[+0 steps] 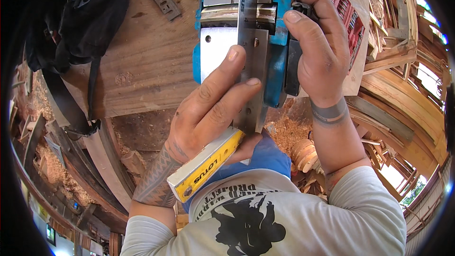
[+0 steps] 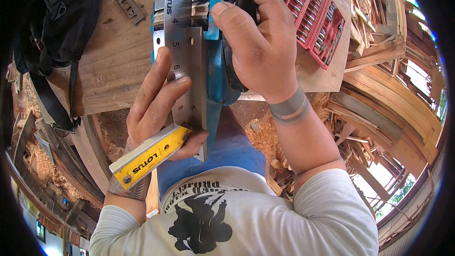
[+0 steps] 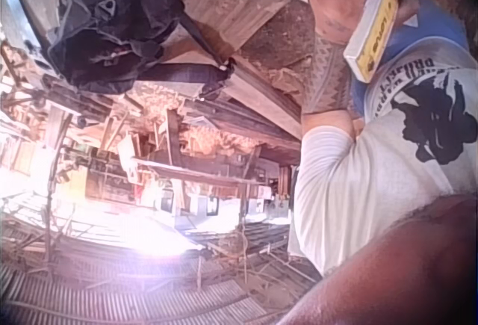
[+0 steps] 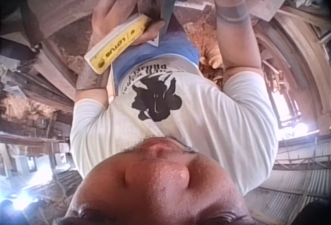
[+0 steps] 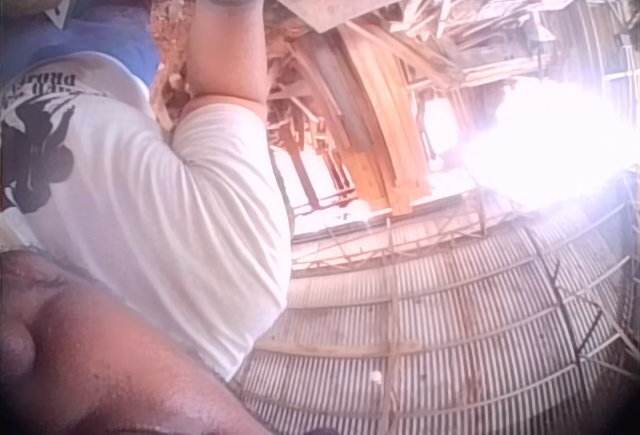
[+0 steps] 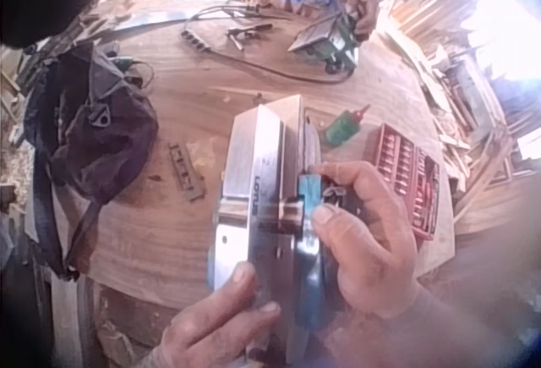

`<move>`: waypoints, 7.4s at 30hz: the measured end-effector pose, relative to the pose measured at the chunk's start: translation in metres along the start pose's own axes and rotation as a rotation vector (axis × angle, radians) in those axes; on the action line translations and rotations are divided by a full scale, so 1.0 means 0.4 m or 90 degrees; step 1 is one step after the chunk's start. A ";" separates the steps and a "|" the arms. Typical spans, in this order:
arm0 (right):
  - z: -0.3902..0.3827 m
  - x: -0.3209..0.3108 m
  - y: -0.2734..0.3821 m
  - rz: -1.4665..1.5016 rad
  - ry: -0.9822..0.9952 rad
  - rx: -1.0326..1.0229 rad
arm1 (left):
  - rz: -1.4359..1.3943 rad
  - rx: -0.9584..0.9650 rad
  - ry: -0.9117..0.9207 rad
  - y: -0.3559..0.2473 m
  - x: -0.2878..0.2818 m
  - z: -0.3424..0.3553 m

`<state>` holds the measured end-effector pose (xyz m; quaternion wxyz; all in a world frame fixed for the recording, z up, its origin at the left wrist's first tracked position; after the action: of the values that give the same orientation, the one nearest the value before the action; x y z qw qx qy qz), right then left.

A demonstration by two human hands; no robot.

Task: The person uses a metal square to check the alignment of an electric planer and adjusts its components by hand on a workbench.

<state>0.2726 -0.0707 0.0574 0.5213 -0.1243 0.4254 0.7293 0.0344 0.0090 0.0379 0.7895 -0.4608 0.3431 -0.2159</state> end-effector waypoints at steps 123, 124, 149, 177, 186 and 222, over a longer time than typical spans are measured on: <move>0.013 0.010 0.004 -0.004 0.000 -0.032 | -0.016 0.006 -0.006 0.014 0.001 0.003; 0.015 0.011 0.016 0.064 -0.014 0.096 | -0.017 0.007 -0.007 0.014 0.001 0.003; 0.013 0.016 0.014 -0.026 -0.005 0.017 | -0.057 -0.016 -0.019 0.022 0.003 -0.001; 0.210 -0.087 0.118 -0.307 0.148 -0.274 | -0.327 0.103 -0.108 -0.061 0.010 0.078; 0.200 -0.101 0.118 -0.151 0.161 -0.197 | -0.154 0.110 -0.063 0.031 -0.062 0.068; 0.258 0.075 0.089 0.437 0.292 0.057 | 0.178 -0.041 -0.157 0.041 0.076 0.061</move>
<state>0.2561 0.0232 0.1187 0.1444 -0.1118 0.5786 0.7949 0.0734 0.0112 0.0214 0.8327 -0.4569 0.3107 -0.0349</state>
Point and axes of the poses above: each hand's wrist, its own z-axis towards the middle knuckle, its own x-axis out of the palm, y = z × x, the point moved 1 cm from there along z, towards the middle knuckle, and after that the axes turned 12 degrees about -y, right-handed, at the moved point
